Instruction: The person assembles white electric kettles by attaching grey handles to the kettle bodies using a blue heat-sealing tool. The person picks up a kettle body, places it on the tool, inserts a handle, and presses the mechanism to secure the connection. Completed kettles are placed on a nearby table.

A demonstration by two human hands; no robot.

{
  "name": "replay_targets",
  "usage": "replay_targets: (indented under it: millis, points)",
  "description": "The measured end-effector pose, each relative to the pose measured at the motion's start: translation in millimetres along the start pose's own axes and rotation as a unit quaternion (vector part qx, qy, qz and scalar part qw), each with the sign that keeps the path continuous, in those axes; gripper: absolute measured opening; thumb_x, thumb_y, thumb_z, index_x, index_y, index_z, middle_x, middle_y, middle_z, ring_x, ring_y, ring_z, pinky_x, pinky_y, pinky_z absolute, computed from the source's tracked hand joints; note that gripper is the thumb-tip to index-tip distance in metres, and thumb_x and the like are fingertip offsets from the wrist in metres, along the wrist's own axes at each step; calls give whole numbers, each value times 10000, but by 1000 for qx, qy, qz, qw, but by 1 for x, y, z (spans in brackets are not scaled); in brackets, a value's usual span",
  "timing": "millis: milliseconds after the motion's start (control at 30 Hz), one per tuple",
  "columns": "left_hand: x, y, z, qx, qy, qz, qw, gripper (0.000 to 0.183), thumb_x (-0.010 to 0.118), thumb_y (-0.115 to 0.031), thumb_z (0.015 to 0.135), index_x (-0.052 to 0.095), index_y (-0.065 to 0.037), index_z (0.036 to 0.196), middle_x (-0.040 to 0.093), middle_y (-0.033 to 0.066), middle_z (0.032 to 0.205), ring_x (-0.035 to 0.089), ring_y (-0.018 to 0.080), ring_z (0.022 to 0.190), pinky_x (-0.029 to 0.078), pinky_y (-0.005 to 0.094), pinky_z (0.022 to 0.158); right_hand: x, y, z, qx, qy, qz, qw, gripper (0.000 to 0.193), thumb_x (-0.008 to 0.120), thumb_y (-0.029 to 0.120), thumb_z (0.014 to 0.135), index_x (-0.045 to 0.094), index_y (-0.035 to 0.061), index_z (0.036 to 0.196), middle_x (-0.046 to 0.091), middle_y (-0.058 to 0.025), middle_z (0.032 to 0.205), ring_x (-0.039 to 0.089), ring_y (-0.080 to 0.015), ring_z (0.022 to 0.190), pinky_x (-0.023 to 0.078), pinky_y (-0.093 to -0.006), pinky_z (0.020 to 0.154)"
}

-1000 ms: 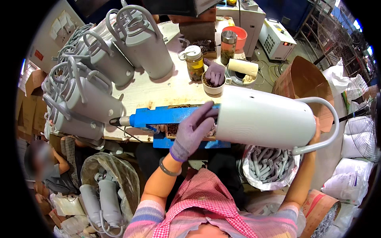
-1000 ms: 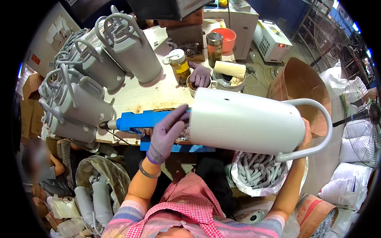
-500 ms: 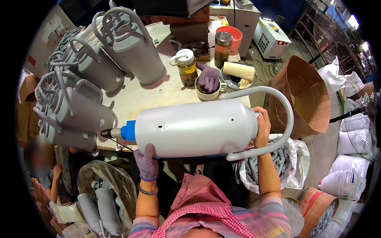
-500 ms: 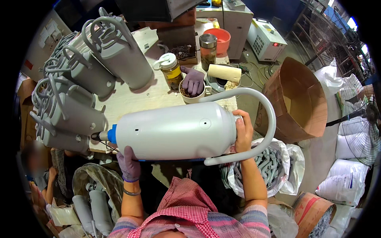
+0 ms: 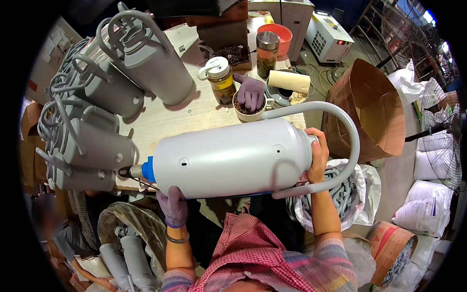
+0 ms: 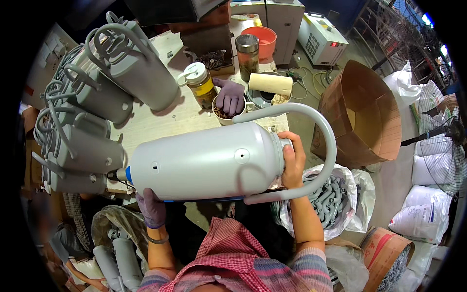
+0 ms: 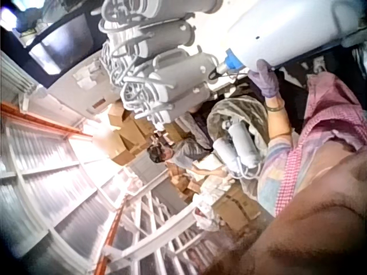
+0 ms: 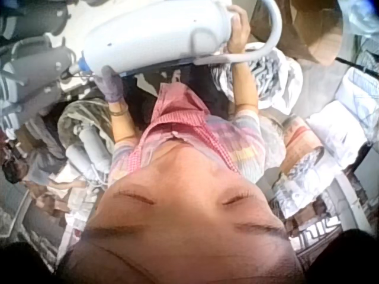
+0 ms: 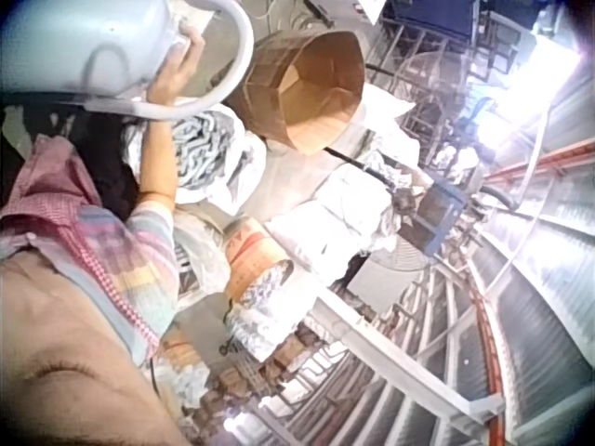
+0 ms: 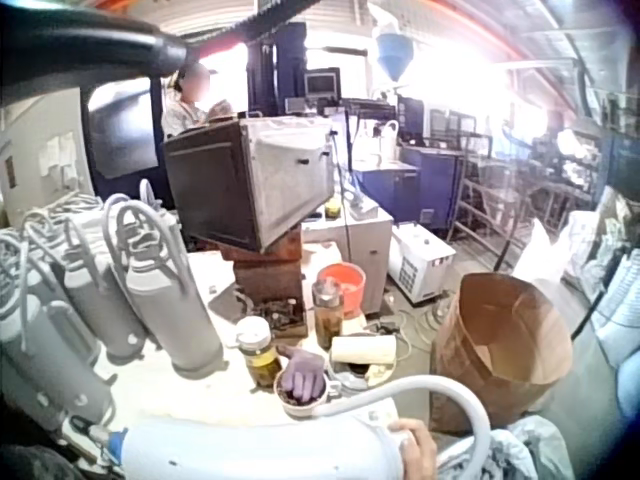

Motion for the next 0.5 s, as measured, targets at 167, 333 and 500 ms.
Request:
replay_targets:
  millis: [167,333,500]
  points:
    - [5,-5,-2,-15,14,12,1000,434,678,-448,918,568,-35,843,593,3,750,531,89,699,427,261,643,-6,-19,-9,-5,-5,-16,1000,407,457,323,976,571,-13,1175,601,-128,1128,538,-205,1036,399,-325,973]
    - [-37,52,-17,-2,-132,8,991,581,770,-418,870,456,-2,1126,588,87,1107,555,154,981,497,322,866,-32,-32,-19,51,119,25,991,595,484,374,982,397,44,1470,465,-136,1409,442,-226,1301,350,-344,1077]
    - [-17,26,-7,20,-28,20,999,589,633,-394,966,506,106,1251,620,195,1190,646,249,999,550,417,870,-252,-213,-130,345,-188,-178,902,300,571,264,948,693,-9,929,686,-67,807,665,-189,699,536,-322,621]
Point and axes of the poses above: each hand's wrist, its own z-axis towards the middle knuckle, its own x-axis out of the palm, y = z × x, the point moved 4 cm from there along z, towards the middle knuckle
